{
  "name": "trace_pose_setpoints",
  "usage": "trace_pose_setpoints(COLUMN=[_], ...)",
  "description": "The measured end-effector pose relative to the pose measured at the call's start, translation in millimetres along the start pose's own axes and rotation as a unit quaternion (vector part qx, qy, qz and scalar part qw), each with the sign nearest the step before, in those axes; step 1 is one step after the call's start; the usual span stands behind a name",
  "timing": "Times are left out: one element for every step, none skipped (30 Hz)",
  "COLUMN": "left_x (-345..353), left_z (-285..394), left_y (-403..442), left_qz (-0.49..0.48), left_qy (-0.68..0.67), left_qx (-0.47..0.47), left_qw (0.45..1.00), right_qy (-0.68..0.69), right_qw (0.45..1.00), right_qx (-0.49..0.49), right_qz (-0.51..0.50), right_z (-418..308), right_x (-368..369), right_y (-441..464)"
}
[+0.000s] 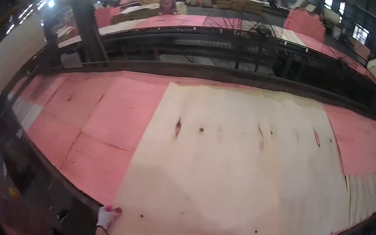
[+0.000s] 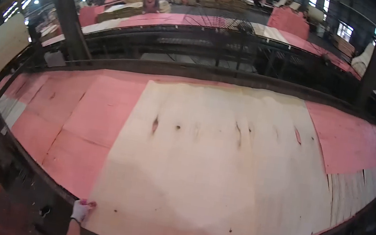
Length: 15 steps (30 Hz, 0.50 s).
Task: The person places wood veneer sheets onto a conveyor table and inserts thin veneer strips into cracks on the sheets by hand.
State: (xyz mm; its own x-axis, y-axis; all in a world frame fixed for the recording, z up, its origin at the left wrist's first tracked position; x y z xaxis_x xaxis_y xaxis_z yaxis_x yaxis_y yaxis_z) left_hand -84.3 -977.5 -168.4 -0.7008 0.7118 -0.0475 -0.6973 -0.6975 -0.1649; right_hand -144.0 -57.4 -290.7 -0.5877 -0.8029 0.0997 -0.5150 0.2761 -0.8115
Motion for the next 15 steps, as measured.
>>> trace_pose_setpoints(left_x=[-22.6,-36.3,-40.8,-63.9,-82.5,-85.1,-89.3,-85.2,-86.3,-95.1,-94.2,-79.9,-76.2,-80.5,-85.8], left_z=[2.0,25.1,48.4,42.3,33.7,37.9,46.7,56.3,55.6,52.3,48.9,59.9,61.1,57.4,57.2], left_y=[12.8,18.4,33.2,59.9,82.9,92.9,103.4,117.4,136.5,152.5,169.3,164.5,166.7,164.3,165.1], left_qz=[0.019,0.019,0.018,0.017,0.016,0.043,0.067,0.089,0.065,0.041,0.019,0.046,0.06,0.077,0.094], left_qy=[-0.057,-0.013,0.029,0.03,0.032,0.062,0.094,0.126,0.162,0.195,0.229,0.132,0.122,0.113,0.105], left_qx=[-0.015,-0.003,0.013,0.038,0.062,0.048,0.037,0.028,0.029,0.031,0.033,0.041,0.044,0.046,0.048], left_qw=[0.998,1.0,0.999,0.999,0.997,0.996,0.993,0.988,0.984,0.979,0.973,0.989,0.99,0.99,0.989], right_qy=[-0.016,-0.034,-0.054,-0.06,-0.062,-0.133,-0.2,-0.053,-0.045,0.062,0.166,0.14,0.11,0.077,0.045], right_qw=[1.0,0.998,0.995,0.997,0.996,0.987,0.969,0.995,0.999,0.998,0.984,0.989,0.993,0.996,0.998], right_qx=[0.004,0.007,0.021,-0.019,-0.058,-0.065,-0.068,-0.073,-0.028,0.005,0.035,0.035,0.033,0.034,0.038], right_qz=[0.02,0.045,0.084,0.045,0.004,0.065,0.125,0.042,-0.001,-0.028,-0.057,-0.035,-0.015,0.003,0.02], right_z=[35.4,73.3,114.6,125.0,135.4,135.4,128.8,102.8,78.6,111.3,146.9,154.1,155.1,156.9,161.8], right_x=[-25.0,-56.0,-81.1,-61.8,-41.8,-26.9,-9.0,56.3,105.1,88.8,70.4,69.2,70.2,75.0,83.4], right_y=[28.0,63.4,102.2,82.2,60.5,64.5,71.3,22.5,-8.4,33.8,81.4,81.3,75.1,64.7,50.6])
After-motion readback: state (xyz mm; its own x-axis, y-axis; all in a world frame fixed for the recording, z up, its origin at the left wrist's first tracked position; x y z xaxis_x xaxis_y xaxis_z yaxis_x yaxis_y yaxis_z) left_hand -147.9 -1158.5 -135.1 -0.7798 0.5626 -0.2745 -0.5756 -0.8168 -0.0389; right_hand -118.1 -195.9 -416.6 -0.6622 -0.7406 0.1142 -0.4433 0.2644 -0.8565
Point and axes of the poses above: each hand's wrist, its own y-axis towards the middle knuckle, its own x-axis out of the palm, z = x × y, the point moved 5 cm from there along y, towards the middle knuckle, and after that the axes turned 12 degrees about x, right-handed, at the moved point
